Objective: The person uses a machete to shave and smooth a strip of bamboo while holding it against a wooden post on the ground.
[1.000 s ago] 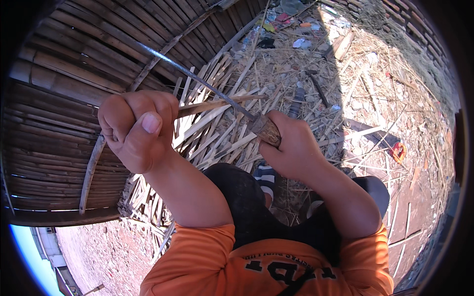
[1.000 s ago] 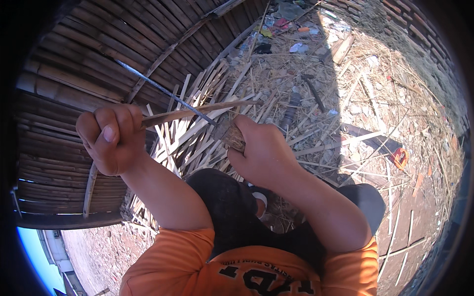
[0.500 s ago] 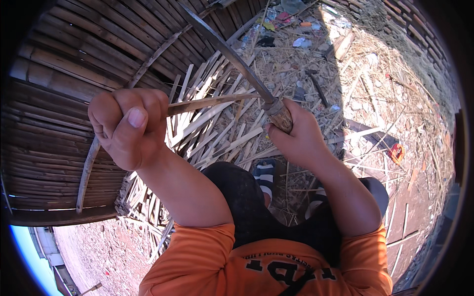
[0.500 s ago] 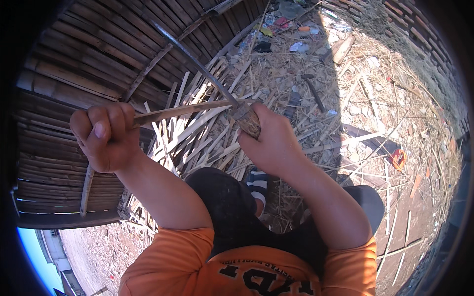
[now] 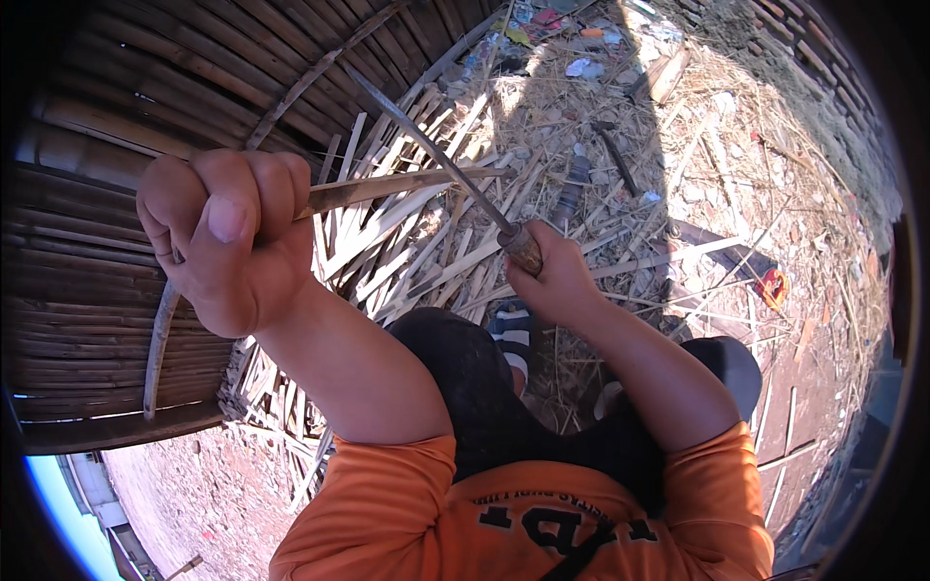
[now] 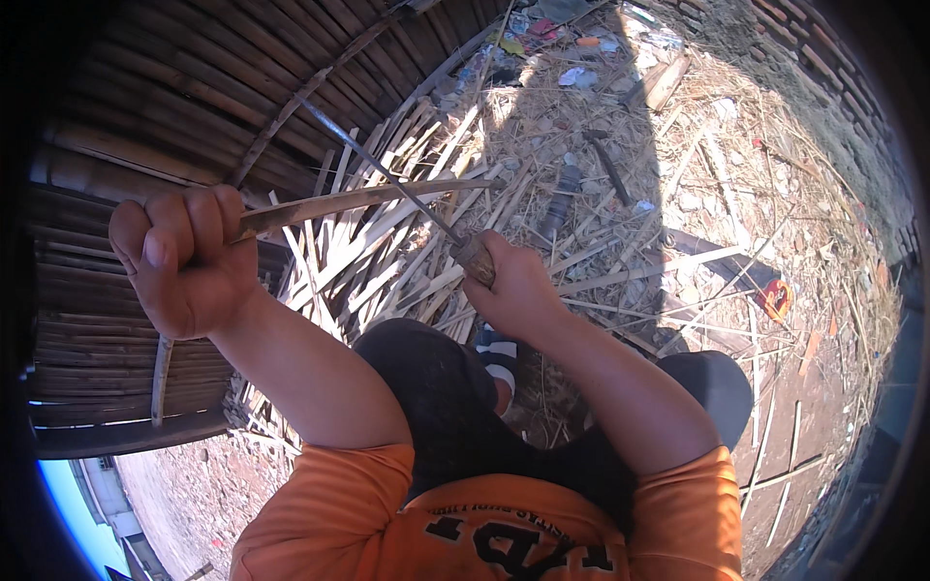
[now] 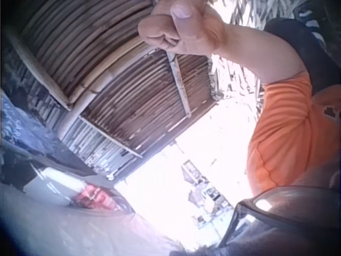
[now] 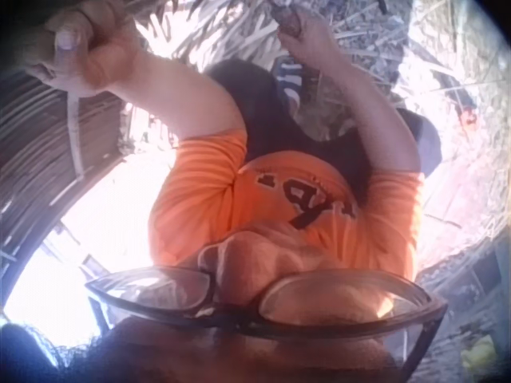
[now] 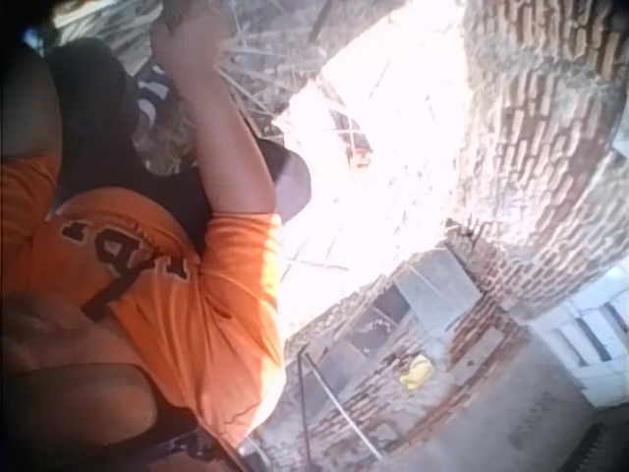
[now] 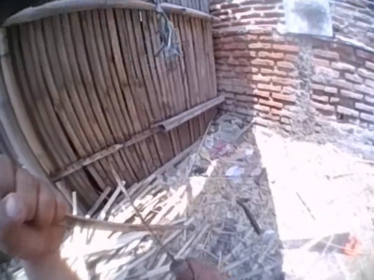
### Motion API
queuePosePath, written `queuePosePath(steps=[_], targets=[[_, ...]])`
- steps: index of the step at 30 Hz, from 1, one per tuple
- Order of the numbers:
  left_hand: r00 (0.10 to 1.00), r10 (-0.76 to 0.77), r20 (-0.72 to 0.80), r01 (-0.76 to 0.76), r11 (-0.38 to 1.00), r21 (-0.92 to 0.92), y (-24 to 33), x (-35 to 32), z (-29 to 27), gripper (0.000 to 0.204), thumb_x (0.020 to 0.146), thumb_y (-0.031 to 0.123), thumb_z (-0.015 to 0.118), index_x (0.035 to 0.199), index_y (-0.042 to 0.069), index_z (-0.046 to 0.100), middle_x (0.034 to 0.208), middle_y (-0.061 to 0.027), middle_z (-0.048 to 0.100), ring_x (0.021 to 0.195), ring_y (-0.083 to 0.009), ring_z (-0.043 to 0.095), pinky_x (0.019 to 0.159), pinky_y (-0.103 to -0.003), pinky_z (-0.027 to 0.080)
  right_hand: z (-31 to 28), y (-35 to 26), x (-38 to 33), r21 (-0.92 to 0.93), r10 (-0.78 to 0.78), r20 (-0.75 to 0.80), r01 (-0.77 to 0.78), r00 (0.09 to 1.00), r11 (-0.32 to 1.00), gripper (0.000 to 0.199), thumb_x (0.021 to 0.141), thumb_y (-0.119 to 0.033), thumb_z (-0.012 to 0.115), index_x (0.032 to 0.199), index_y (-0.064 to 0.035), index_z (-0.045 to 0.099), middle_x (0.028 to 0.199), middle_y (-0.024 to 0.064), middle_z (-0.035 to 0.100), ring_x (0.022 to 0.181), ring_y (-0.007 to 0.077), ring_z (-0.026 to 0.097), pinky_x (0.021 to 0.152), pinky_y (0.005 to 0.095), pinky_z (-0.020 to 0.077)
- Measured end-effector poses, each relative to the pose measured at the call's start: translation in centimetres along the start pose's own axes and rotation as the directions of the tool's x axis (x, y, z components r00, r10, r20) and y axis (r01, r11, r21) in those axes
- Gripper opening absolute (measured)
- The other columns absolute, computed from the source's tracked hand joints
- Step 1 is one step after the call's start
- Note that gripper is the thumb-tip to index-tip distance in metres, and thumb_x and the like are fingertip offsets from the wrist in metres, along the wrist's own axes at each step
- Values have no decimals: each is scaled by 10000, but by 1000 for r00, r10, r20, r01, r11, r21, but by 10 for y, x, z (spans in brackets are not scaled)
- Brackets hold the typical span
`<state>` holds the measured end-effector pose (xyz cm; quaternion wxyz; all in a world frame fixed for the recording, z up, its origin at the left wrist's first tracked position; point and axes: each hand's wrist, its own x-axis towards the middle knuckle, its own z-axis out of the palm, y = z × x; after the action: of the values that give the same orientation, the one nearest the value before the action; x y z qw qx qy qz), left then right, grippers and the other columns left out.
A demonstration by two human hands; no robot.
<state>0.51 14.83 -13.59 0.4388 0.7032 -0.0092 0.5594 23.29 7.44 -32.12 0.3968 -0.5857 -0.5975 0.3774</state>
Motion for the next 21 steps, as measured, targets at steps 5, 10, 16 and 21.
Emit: queuePosePath(steps=[5, 10, 16, 21], targets=[[999, -16, -49, 16, 1000, -17, 2, -6, -15, 328, 923, 172, 633, 732, 205, 369, 576, 51, 304, 489, -85, 220, 526, -293, 211, 10, 66, 17, -251, 146, -47, -153, 988, 956, 279, 812, -156, 661, 1004, 29, 579, 735, 237, 648, 750, 441, 675, 705, 485, 529], [996, -39, -83, 35, 998, -50, 1, -6, -12, 308, 919, 252, 667, 762, 204, 407, 572, 60, 289, 488, -82, 212, 524, -290, 209, -4, 18, 18, 10, 99, -78, -99, 992, 995, 339, 799, -159, 667, 1062, 40, 584, 774, 236, 670, 769, 440, 680, 725, 477, 535], [984, -17, -179, 56, 975, 213, -2, 2, 5, 209, 934, 253, 648, 839, 197, 470, 561, 60, 260, 480, -80, 197, 512, -290, 194, 43, 66, -10, -46, 110, 23, -109, 994, 993, 419, 794, -153, 662, 1155, 37, 565, 825, 264, 680, 810, 447, 681, 751, 484, 540], [976, 7, -219, 1, 999, 36, 1, -10, -33, 186, 986, 276, 606, 880, 169, 497, 582, 61, 252, 481, -78, 201, 504, -284, 179, 30, 64, 9, -173, 171, -6, -169, 985, 970, 358, 783, -148, 659, 1078, 39, 581, 843, 275, 673, 836, 456, 669, 755, 494, 535]])
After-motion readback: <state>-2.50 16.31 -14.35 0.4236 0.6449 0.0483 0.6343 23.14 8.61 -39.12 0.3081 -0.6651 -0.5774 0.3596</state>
